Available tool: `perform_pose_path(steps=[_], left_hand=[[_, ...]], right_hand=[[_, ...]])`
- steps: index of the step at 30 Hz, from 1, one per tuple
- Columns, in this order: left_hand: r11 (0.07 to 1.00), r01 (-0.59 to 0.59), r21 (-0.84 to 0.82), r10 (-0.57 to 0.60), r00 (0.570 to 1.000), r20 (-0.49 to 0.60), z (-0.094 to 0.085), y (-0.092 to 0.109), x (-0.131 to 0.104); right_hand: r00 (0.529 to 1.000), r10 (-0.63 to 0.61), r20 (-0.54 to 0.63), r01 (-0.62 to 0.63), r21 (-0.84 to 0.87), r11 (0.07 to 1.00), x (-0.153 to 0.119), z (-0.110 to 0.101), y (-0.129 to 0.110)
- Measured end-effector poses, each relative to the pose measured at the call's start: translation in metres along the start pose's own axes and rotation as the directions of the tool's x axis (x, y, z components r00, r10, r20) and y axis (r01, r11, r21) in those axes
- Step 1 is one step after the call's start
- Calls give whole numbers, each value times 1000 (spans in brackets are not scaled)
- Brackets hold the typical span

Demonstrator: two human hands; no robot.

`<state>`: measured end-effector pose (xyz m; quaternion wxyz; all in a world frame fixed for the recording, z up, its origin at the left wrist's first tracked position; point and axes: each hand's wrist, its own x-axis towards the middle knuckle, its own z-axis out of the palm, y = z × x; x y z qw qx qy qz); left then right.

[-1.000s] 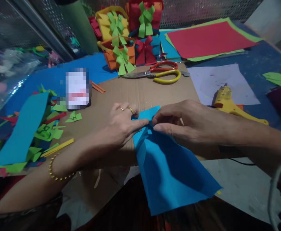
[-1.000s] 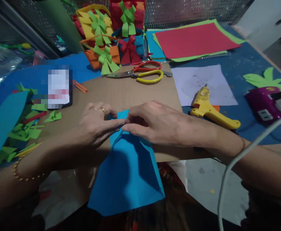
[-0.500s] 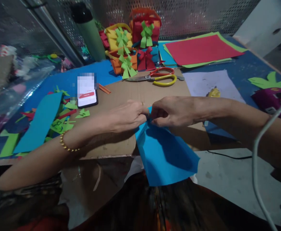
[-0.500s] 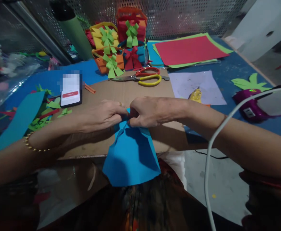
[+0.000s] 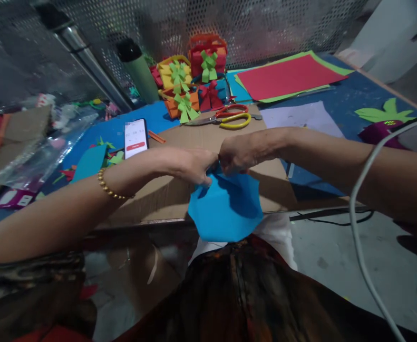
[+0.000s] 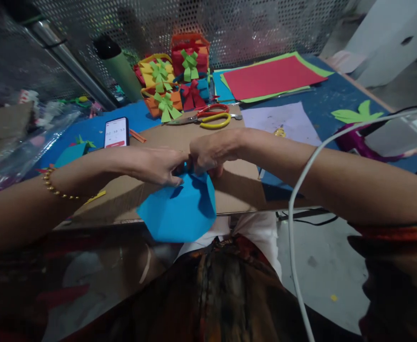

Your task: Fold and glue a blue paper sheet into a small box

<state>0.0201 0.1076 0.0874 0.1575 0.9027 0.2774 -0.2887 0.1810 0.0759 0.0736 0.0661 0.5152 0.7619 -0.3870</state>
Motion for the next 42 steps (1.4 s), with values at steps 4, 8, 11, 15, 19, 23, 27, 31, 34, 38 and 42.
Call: perform_pose_path(steps=[4, 8, 11, 15, 19, 23, 27, 31, 34, 38, 42], left_hand=[[997, 43, -67, -37, 996, 85, -7, -2, 2], [988, 7, -155, 6, 996, 87, -6, -10, 3], [979, -33, -201, 40, 999, 32, -1, -16, 2], [976, -110, -190, 94, 991, -93, 7, -21, 6], [982, -113, -153, 88, 983, -163, 14, -21, 15], [992, -68, -108, 45, 978, -202, 19, -18, 19], [985, -118, -125, 87, 969, -232, 23, -18, 19], [980, -157, -124, 120, 957, -265, 23, -17, 25], [995, -91, -47, 76, 964, -254, 22, -16, 31], [996, -88, -10, 82, 959, -273, 28, -21, 35], [990, -140, -36, 125, 957, -262, 29, -28, 35]], right_hand=[[999, -12, -45, 13, 22, 1000, 7, -2, 12], [998, -40, -41, 43, 81, 996, 14, -3, 22], [997, -76, -33, 78, 81, 994, 17, -5, 25], [995, -102, -21, 103, 33, 994, 20, -7, 28], [985, -164, -59, 165, 23, 986, 15, -4, 30], [978, -164, -126, 168, 19, 986, 7, -4, 28], [989, -113, -100, 110, -28, 993, 7, -8, 26], [977, -133, -164, 126, -48, 991, 10, -8, 27], [983, -107, -152, 98, -63, 993, 12, -8, 27], [989, -23, -147, 17, -42, 999, 5, -11, 24], [874, 95, -477, -103, 9, 995, -32, -8, 18]])
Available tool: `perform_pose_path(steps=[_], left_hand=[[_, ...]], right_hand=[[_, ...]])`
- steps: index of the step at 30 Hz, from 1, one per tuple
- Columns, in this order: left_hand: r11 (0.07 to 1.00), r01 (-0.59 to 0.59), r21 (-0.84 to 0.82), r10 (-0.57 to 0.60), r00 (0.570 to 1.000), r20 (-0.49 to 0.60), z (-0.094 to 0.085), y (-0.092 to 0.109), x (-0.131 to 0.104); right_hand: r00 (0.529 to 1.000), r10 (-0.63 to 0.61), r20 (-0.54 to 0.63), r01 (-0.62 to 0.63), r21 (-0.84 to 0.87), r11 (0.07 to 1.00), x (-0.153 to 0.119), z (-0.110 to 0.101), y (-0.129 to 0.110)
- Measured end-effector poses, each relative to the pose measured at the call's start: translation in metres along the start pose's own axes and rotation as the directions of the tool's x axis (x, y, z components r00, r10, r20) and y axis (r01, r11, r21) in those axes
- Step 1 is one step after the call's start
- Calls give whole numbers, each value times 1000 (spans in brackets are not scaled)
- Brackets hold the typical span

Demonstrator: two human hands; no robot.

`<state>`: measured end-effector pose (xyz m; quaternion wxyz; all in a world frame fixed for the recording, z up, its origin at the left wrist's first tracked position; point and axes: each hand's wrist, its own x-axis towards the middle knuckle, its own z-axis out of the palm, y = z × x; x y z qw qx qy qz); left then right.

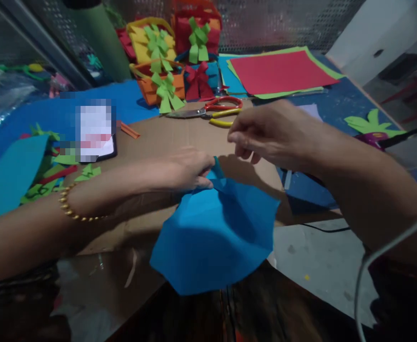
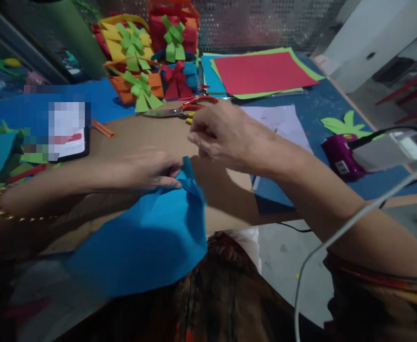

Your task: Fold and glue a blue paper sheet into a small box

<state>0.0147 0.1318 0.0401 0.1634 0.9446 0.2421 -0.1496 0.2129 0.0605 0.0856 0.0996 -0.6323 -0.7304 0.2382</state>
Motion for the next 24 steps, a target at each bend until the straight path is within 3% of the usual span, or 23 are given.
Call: perform_pose_path(steps=[2, 4, 9, 13, 17, 19, 24], left_hand=[[1000, 27, 1, -27, 999, 47, -5, 1, 0], [998, 66, 14, -67, 993, 99, -11, 5, 0], [991, 132, -15, -129, 981, 147, -20, 17, -3], [987, 155, -51, -146, 979, 144, -20, 17, -9], [982, 177, -70, -163, 971, 174, -21, 16, -12], [977, 204, -71, -185, 961, 207, -23, 17, -13], [966, 260, -4, -252, 939, 236, -28, 27, -12]], right_hand=[[975, -2, -221, -11, -61, 998, -27, -2, 2], [942, -62, -331, 45, -59, 997, -55, 6, 8], [929, -212, -304, 281, 205, 937, -100, 60, 33], [821, -365, -440, 484, 197, 853, -110, 107, 46], [679, -533, -505, 623, 12, 782, -111, 127, 47], [656, -578, -485, 655, -16, 756, -109, 126, 47], [664, -589, -461, 683, 52, 728, -106, 121, 48]])
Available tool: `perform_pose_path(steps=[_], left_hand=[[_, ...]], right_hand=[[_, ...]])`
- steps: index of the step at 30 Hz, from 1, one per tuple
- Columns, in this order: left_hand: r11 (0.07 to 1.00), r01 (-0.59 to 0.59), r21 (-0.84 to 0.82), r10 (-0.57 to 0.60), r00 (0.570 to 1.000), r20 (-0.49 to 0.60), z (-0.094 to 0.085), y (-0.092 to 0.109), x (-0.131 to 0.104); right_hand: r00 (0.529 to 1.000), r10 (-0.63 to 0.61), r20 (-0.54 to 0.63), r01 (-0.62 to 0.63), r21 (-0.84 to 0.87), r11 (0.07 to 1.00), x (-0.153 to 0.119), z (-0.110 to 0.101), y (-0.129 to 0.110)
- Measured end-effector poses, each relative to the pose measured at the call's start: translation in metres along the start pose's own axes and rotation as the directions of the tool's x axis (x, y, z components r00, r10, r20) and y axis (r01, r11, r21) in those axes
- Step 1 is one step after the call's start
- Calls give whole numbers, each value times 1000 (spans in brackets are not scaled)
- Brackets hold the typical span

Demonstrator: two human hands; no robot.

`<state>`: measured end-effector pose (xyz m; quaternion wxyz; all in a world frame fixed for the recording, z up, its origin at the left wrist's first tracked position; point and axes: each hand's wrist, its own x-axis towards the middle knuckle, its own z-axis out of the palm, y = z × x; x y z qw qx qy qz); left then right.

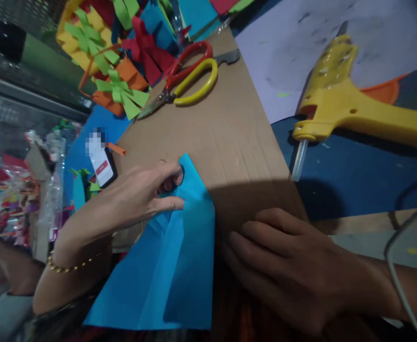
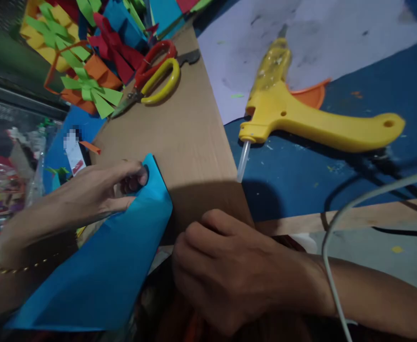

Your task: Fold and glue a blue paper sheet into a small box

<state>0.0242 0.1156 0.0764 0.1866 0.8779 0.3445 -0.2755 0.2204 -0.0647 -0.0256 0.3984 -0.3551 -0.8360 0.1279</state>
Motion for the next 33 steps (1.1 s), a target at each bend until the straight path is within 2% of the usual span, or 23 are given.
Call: perform_pose_path(steps=[4, 11, 14, 17, 22, 25, 27, 30, 31, 33], left_hand=[[999, 4, 45, -2, 999, -46, 3, 6, -2], [995, 55, 82, -52, 998, -38, 7, 7, -2], [996, 53, 66, -52, 998, -18, 6, 8, -1], [998, 50, 46, -49, 999, -17, 5, 8, -1], [1000, -2, 25, 3, 999, -35, 7, 4, -4], [999, -45, 23, 46, 998, -47, 8, 0, -5], [996, -74, 42, 77, 995, -62, 8, -1, -6], [988, -122, 96, 129, 989, -67, 8, 0, -8], [983, -144, 116, 152, 986, -66, 7, 1, -9], [971, -185, 154, 198, 978, -72, 6, 3, -9]], right_hand=[[998, 35, -43, -33, 49, 998, -3, 5, -1], [967, 203, -153, -201, 32, 979, -2, 11, -10], [952, 254, -170, -267, -58, 962, 7, 11, -14], [955, 244, -169, -269, -146, 952, 15, 9, -14], [982, 144, -119, -158, -119, 980, 11, 9, -5], [976, 72, -205, -96, -107, 990, 4, 12, -8], [950, 169, -264, -187, -46, 981, 2, 14, -17], [880, 394, -264, -393, 59, 918, 2, 15, -30], [873, 409, -264, -409, 57, 911, 2, 15, -31], [913, 300, -277, -315, -11, 949, 2, 15, -25]])
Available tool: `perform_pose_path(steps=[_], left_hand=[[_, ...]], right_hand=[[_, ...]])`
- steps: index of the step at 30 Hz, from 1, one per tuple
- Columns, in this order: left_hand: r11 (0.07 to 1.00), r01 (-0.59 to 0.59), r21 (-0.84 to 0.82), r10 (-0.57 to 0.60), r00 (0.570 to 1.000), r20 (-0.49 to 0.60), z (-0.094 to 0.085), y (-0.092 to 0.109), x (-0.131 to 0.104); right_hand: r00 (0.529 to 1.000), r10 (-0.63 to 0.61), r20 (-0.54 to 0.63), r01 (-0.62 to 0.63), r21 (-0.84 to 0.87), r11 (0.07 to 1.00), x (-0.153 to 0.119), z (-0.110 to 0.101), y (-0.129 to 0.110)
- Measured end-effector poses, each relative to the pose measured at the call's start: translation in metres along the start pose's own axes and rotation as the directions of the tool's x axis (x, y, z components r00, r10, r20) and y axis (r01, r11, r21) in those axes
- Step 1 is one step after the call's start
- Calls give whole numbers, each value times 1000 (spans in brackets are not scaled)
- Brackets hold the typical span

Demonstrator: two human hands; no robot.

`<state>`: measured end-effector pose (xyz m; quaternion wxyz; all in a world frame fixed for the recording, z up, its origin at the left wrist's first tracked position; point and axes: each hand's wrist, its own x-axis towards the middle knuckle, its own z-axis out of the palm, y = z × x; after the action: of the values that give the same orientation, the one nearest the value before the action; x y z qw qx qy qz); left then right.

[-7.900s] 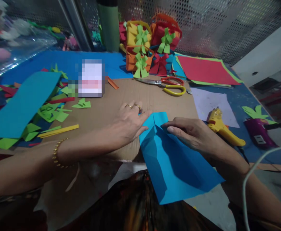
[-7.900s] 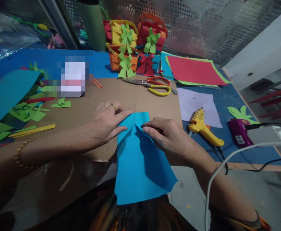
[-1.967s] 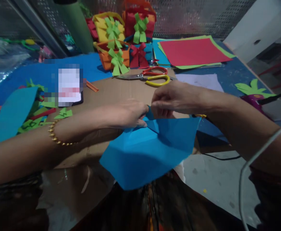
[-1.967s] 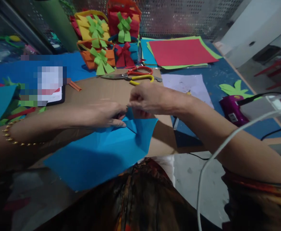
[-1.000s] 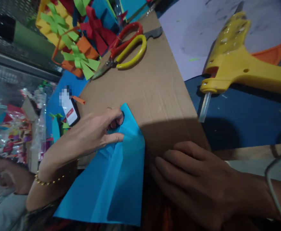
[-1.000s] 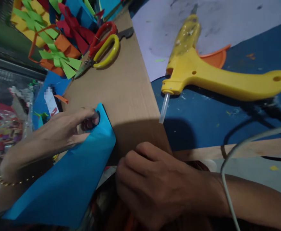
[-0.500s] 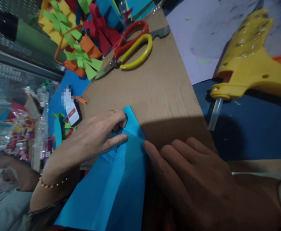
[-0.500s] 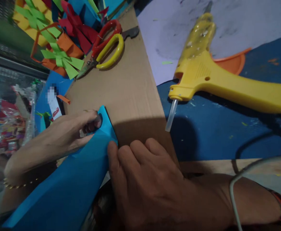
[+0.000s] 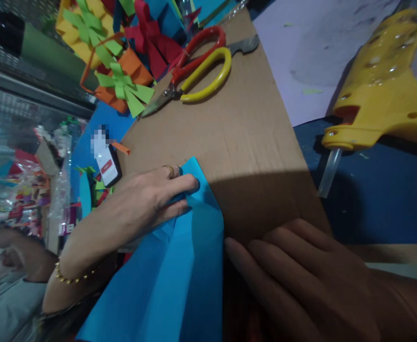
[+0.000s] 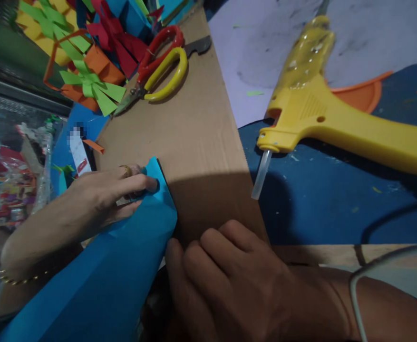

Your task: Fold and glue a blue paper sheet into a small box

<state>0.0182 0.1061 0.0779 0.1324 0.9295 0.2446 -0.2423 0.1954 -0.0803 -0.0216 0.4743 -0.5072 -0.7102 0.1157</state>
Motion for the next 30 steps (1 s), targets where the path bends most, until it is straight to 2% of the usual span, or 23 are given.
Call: perform_pose_path(steps=[2, 4, 9, 13, 15, 20, 25, 28, 30], left_hand=[[999, -32, 31, 33, 999, -18, -1, 1, 0], [998, -51, 39, 52, 998, -23, -3, 1, 0], [999, -40, -11, 40, 999, 13, -5, -1, 3], [994, -98, -46, 99, 995, 5, -7, -4, 7], [994, -108, -32, 108, 994, 14, -7, -4, 8], [996, -76, 51, 77, 997, -13, 0, 2, 8], [987, -150, 60, 153, 987, -42, 0, 3, 12], [984, -178, 19, 178, 984, 18, -7, 2, 17], [988, -155, -7, 155, 985, 79, -13, 2, 21]], right_hand=[[989, -145, 7, 145, -31, 989, 2, 1, 10], [979, -204, 11, 204, -40, 978, 5, 1, 18], [992, -118, 42, 120, -58, 991, 7, 1, 18], [992, -84, 97, 84, 5, 996, 10, 0, 15], [990, -77, 114, 79, -19, 997, 13, -1, 15], [994, -72, 84, 85, -161, 983, 19, 1, 14], [999, -26, 48, 33, -160, 987, 19, 6, 12], [1000, -1, 21, 5, -183, 983, 18, 8, 10], [1000, 10, 16, -7, -206, 978, 18, 8, 9]])
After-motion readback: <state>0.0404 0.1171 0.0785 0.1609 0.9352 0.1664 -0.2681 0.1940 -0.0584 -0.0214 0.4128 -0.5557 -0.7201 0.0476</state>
